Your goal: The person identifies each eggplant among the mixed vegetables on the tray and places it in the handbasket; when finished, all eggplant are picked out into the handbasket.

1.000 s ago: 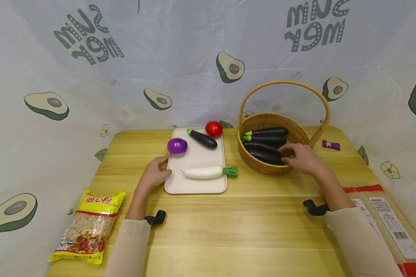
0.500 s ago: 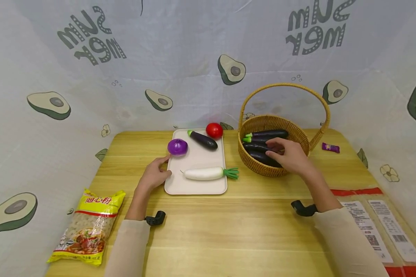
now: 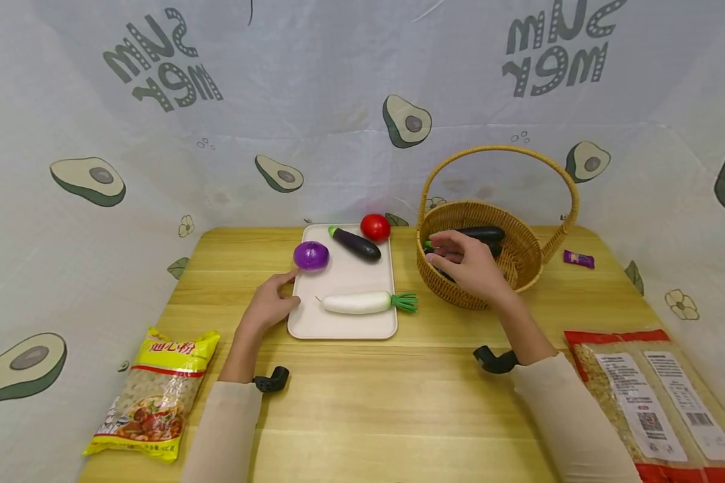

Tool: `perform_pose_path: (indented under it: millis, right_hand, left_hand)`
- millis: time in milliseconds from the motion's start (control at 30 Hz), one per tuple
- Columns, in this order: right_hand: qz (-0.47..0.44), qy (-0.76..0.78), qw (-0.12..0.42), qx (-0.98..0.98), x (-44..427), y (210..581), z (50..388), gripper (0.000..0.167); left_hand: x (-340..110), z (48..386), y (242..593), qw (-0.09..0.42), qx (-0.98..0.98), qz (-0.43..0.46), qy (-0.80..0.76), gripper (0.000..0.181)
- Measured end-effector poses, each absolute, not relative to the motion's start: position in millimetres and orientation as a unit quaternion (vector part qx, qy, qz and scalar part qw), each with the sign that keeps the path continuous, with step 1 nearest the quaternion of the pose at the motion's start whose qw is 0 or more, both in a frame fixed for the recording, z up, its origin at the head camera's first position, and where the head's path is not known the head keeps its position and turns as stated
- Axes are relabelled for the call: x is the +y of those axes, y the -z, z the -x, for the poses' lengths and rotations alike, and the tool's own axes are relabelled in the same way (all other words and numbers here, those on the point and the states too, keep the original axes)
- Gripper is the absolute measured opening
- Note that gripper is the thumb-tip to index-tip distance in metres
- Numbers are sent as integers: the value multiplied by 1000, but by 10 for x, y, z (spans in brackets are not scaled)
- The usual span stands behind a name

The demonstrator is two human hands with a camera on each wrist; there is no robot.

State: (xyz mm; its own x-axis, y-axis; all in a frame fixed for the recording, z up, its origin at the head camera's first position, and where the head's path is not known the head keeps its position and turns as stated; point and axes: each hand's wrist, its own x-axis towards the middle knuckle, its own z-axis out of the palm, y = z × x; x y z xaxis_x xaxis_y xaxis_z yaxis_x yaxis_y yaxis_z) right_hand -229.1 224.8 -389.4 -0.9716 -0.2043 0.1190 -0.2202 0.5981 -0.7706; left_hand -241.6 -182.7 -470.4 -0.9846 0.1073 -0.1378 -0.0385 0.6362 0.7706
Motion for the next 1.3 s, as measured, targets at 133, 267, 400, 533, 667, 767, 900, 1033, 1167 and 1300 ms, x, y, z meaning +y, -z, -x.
perform_pose_path:
  millis: [133, 267, 400, 533, 667, 767, 900, 1033, 1167, 1300]
  right_hand:
    - [-136, -465, 0, -875, 2035, 3891, 2327, 47]
    - [-130, -472, -17, -872, 1808, 3909, 2376, 49]
    - [-116, -479, -47, -869, 1613, 3962, 2444, 59]
    - [-110, -481, -58, -868, 1476, 4023, 2518, 64]
    - [-108, -473, -55, -873, 1393, 4112, 2618, 64]
    - [-108, -464, -56, -877, 1351, 4171, 2696, 63]
    - [-104, -456, -59, -882, 1297, 4227, 2785, 60]
    - [-94, -454, -69, -883, 1249, 4278, 2853, 59]
    - [-87, -453, -74, -884, 1221, 4317, 2904, 59]
    - [-87, -455, -70, -884, 1210, 4343, 2951, 59]
  left_hand:
    - [-1823, 2416, 4697, 85, 900, -22, -426, 73]
    - [-1822, 2409, 4690, 86, 900, -23, -426, 73]
    - [-1827, 2400, 4687, 85, 900, -22, -426, 72]
    - [-1827, 2393, 4683, 83, 900, -23, -427, 72]
    - [-1820, 2394, 4681, 81, 902, -22, -423, 72]
    - [-1813, 2398, 4681, 80, 904, -23, -420, 72]
    - [-1809, 2404, 4681, 80, 904, -24, -420, 72]
    - [-1812, 2401, 4679, 79, 905, -21, -418, 72]
    - [-1811, 2397, 4682, 81, 906, -19, -416, 72]
    - [-1814, 2396, 4682, 80, 907, -19, -413, 72]
